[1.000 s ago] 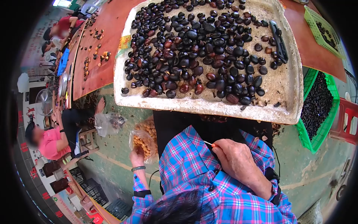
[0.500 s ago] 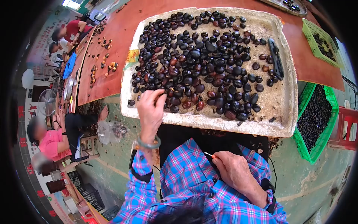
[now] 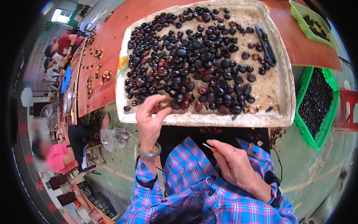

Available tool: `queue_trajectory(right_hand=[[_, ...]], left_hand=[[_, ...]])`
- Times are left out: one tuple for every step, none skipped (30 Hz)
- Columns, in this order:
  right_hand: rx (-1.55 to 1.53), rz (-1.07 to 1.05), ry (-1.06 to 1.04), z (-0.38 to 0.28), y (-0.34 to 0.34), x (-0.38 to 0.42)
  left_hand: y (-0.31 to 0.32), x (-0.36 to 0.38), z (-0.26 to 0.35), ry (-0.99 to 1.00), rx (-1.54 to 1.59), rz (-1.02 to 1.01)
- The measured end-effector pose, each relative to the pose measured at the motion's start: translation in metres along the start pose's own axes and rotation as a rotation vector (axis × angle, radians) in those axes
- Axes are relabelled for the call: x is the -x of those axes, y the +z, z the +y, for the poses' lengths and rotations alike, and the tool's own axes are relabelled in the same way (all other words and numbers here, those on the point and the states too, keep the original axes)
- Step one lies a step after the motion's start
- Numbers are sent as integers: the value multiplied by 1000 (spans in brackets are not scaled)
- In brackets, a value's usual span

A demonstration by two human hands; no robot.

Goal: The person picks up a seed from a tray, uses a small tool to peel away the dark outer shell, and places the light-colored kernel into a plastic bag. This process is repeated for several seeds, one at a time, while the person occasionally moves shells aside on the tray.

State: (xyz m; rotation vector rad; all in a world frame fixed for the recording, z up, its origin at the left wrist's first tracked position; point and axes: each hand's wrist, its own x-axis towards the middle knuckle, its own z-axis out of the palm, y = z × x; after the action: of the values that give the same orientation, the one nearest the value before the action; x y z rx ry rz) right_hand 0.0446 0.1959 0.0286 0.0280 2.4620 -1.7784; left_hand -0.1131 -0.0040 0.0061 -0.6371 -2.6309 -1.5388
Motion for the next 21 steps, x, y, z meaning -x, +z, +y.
queue_trajectory(right_hand=[[-62,-7,36,-6,-2,0],[-96,-21,36,-6,-2,0],[-127,-1,0,-8,0,0],[-124,3,-35,-10,0,0],[-119,9,-71,-12,1,0],[-117,17,-50,-12,2,2],[-113,21,-76,-11,4,2],[-108,24,-108,-9,5,2],[-107,28,-103,-8,6,2],[-117,12,-115,-7,7,2],[-129,-4,-127,-6,8,2],[-131,0,-123,-5,8,3],[-106,-10,-128,-5,7,3],[-80,-21,-133,-4,7,4],[-79,-18,-129,-4,7,4],[-63,-18,-125,-4,6,4],[-48,-19,-122,-4,6,4],[-48,-17,-120,-6,5,4],[-26,-53,-69,-9,2,4],[-4,-89,-18,-11,1,5],[-4,-88,-15,-11,0,5]], left_hand=[[2,14,6,-226,342,-63],[5,26,17,-302,499,-95],[9,38,26,-383,656,-122],[13,48,29,-372,731,-150],[16,57,30,-359,809,-179],[18,64,32,-375,856,-210],[20,69,35,-384,864,-222],[22,73,38,-377,901,-234],[24,76,40,-370,934,-243],[27,80,41,-378,945,-234],[29,81,42,-380,944,-240],[30,82,43,-358,908,-226],[31,83,44,-337,874,-214],[32,83,45,-340,876,-220],[31,83,45,-315,812,-223],[32,83,46,-287,749,-223],[32,83,47,-287,749,-225],[33,82,47,-253,699,-213],[34,83,48,-220,648,-202],[34,83,48,-222,649,-205],[35,83,48,-201,614,-191]])
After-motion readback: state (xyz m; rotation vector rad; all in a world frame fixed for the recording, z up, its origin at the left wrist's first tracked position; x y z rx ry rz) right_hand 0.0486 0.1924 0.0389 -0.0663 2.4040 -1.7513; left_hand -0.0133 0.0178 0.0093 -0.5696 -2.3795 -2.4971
